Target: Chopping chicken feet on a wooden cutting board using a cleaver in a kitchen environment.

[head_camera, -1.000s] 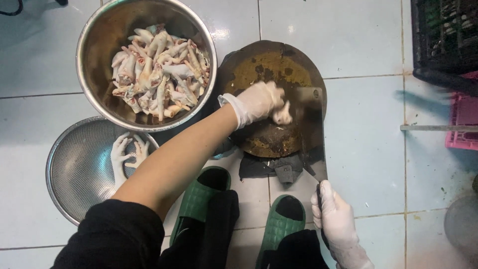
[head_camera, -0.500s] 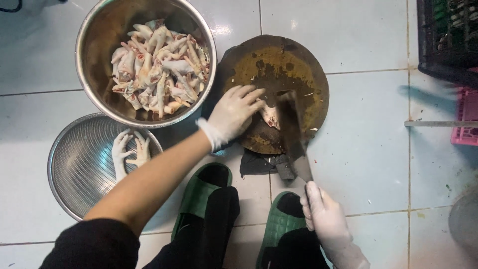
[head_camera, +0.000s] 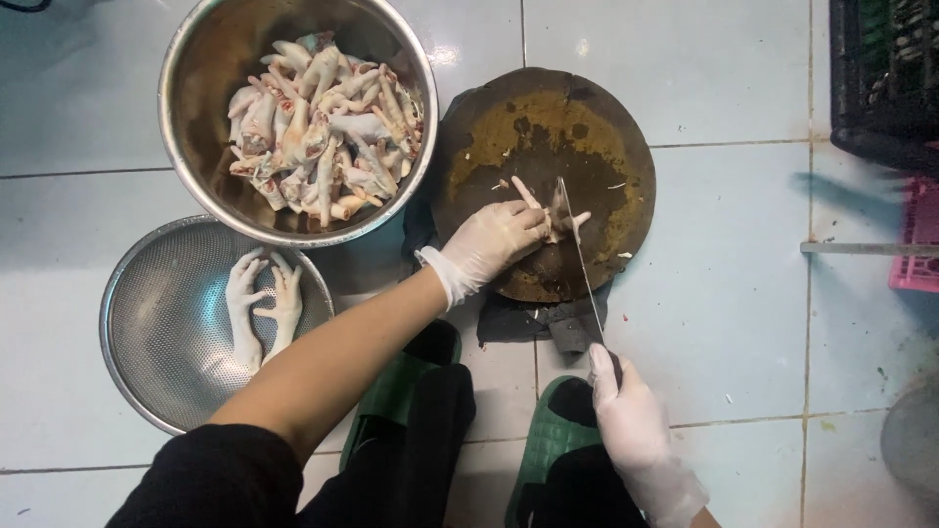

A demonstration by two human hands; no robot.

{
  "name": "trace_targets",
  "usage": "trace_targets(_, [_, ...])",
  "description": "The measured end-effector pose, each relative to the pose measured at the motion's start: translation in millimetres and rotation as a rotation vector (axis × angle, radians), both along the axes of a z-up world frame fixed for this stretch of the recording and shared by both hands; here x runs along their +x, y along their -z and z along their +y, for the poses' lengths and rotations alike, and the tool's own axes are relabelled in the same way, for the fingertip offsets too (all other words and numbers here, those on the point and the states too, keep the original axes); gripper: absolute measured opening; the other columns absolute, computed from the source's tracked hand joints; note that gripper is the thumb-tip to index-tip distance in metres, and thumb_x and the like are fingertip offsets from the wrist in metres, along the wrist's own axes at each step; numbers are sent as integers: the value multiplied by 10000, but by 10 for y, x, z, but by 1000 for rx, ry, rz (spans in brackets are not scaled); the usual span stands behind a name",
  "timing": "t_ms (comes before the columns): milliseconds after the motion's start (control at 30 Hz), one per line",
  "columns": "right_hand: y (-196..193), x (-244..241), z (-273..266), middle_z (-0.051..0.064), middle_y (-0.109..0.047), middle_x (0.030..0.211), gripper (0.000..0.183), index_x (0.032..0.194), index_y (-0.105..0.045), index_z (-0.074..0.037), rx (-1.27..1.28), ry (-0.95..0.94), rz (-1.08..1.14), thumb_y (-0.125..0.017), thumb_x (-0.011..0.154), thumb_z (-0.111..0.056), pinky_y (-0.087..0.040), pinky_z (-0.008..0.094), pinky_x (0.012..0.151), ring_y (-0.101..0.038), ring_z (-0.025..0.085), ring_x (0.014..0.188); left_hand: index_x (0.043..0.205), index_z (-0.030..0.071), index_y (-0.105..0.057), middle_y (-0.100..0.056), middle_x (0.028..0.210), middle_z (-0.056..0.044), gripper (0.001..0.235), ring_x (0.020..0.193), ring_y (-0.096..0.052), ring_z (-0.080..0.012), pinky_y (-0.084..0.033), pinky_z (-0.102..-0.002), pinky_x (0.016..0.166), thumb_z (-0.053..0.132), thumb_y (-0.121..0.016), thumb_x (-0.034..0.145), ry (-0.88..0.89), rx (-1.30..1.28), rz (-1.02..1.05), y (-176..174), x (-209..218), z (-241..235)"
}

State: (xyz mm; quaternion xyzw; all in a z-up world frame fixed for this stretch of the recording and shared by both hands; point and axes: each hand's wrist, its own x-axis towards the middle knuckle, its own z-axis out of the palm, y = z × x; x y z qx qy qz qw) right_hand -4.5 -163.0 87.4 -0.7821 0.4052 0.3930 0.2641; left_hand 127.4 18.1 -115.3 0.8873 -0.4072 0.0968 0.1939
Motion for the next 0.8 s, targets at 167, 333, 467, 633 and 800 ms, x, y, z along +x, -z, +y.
trace_targets(167, [-60, 149, 59, 257, -699, 1213, 691, 1306, -626, -156, -13, -186, 87, -276, 976, -652, -396, 480, 1116, -590, 439, 1226, 1020, 93, -713, -657, 1085, -106, 158, 918, -656, -307, -583, -409, 774, 20, -697, 881, 7, -40, 17, 46, 60, -34])
trace_targets(333, [-130, 397, 134, 228, -721, 1196, 757, 1251, -676, -54, 65, -227, -122, -240, 1032, -634, -451, 510, 1068, -643, 386, 1204, 1133, 149, -665, -630, 1180, -51, 152, 1106, -601, -270, -525, -393, 942, 144, -615, 989, -62, -7, 8, 588, 117, -104])
trace_targets(467, [320, 273, -8, 315, -660, 1287, 791, 1352, -612, 26, 39, -369, -295, -316, 1057, -646, -414, 542, 1136, -592, 423, 1287, 1260, 223, -635, -609, 1335, 37, 237, 1275, -553, -212, -452, -302, 1115, 318, -504, 1087, -130, -30, -12, 1491, 282, -162])
trace_targets(633, [-183, 139, 118, 317, -631, 1338, 785, 1368, -606, 29, 99, -253, -231, -254, 1049, -597, -359, 561, 1185, -537, 428, 1350, 1295, 261, -643, -600, 1377, 61, 277, 1317, -538, -140, -450, -259, 1117, 387, -569, 1060, -187, -173, 127, 1109, 204, -166])
trace_targets(800, [192, 534, 98, 295, -616, 1366, 843, 1369, -613, 14, 100, -281, -264, -283, 1021, -680, -358, 561, 1171, -507, 402, 1384, 1307, 321, -649, -577, 1414, 116, 297, 1321, -544, -84, -433, -232, 1138, 431, -602, 1035, -222, -218, 251, 1664, 388, -160])
